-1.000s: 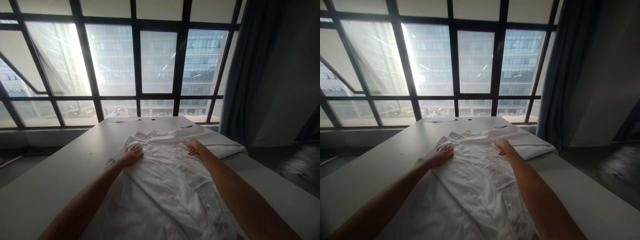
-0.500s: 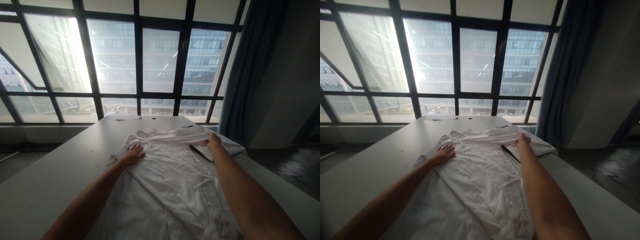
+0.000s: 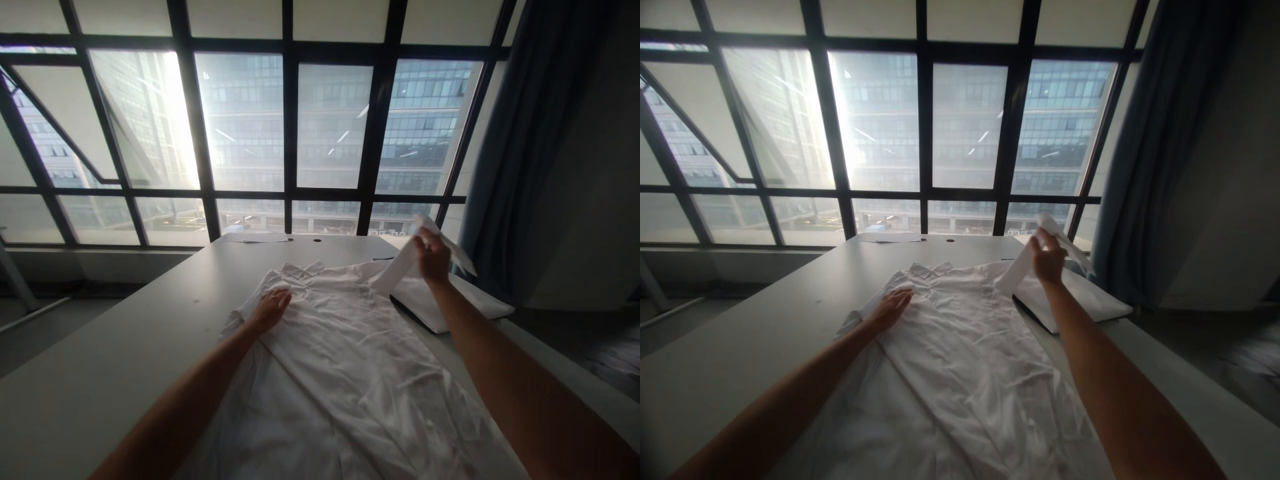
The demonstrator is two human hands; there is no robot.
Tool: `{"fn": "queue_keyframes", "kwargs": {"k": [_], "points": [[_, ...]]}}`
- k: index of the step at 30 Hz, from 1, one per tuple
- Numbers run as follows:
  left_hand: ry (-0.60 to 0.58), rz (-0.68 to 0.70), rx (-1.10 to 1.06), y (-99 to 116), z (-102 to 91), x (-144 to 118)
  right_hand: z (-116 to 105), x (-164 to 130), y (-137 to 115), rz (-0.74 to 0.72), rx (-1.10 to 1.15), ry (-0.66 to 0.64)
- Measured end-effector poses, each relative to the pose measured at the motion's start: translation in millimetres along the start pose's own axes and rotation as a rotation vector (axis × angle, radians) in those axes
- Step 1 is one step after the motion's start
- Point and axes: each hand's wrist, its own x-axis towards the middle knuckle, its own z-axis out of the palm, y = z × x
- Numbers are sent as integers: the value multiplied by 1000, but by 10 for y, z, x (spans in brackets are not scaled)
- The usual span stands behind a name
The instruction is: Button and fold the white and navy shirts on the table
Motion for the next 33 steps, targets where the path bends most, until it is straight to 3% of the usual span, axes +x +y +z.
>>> {"fn": "queue_keyframes", "kwargs": {"k": [2,5,7,9,11,13,16,19,25,30,33], "points": [[30,-123,-282,41,-105,11,77,-297,-395,-347,84,-159],[-156,-350,-848,106,-342,-50,133,-939,-829,-768,144,-491],[-285,-443,-1124,134,-503,-156,130,-1344,-946,-952,94,-703],[-368,-518,-1225,145,-621,-291,109,-1624,-952,-1036,25,-859],[-396,-573,-1187,146,-683,-421,91,-1760,-909,-1056,-28,-946],[-328,-528,-1104,148,-712,-522,88,-1788,-867,-1041,-63,-972],[-118,-253,-1055,169,-779,-628,107,-1756,-839,-983,-107,-973],[-77,-14,-1059,206,-930,-751,132,-1733,-827,-901,-95,-985],[-262,81,-875,320,-1260,-1144,100,-1748,-761,-788,107,-857],[-516,400,-644,443,-1468,-1387,35,-1821,-687,-799,188,-841],[-746,320,-521,440,-1562,-1451,22,-1859,-676,-736,243,-902]]}}
